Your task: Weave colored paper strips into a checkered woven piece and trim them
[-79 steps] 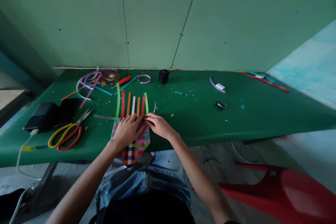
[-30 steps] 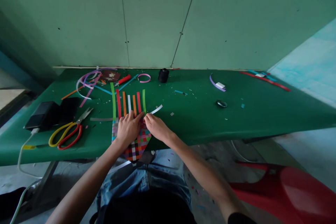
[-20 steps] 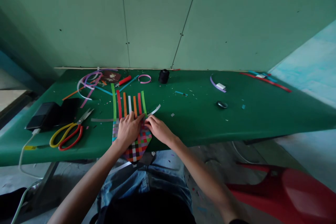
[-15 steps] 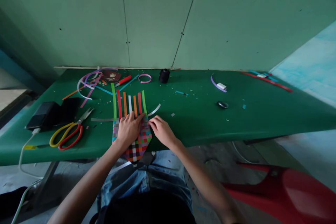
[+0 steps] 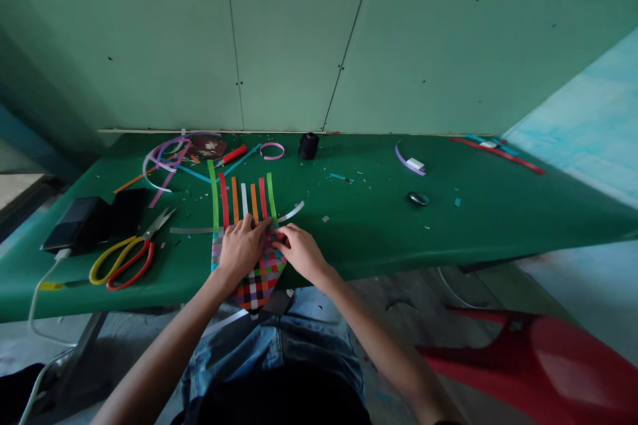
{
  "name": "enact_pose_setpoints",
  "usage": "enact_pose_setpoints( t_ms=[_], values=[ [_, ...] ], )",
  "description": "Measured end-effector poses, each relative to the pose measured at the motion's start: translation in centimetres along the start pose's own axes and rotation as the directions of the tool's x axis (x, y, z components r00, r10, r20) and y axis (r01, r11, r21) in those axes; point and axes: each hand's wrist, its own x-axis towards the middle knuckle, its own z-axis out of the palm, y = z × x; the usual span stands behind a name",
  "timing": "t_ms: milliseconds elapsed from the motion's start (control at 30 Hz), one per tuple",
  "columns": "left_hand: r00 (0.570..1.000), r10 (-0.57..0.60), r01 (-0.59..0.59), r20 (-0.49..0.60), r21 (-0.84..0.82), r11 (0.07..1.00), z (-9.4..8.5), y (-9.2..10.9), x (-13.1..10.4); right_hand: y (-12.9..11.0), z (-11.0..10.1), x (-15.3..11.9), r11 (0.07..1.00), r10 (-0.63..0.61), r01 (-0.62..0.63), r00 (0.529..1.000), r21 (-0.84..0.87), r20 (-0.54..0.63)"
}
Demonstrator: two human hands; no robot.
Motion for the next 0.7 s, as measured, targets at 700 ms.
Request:
enact_pose_setpoints(
  t_ms=[700],
  values=[
    [1.000,0.004,-0.004,0.016,-0.004,1.000,0.0,-0.1,0.1,1.0,-1.3,0.5,0.945,-0.306,0.318,0.943,-0.078,0.132]
  ],
)
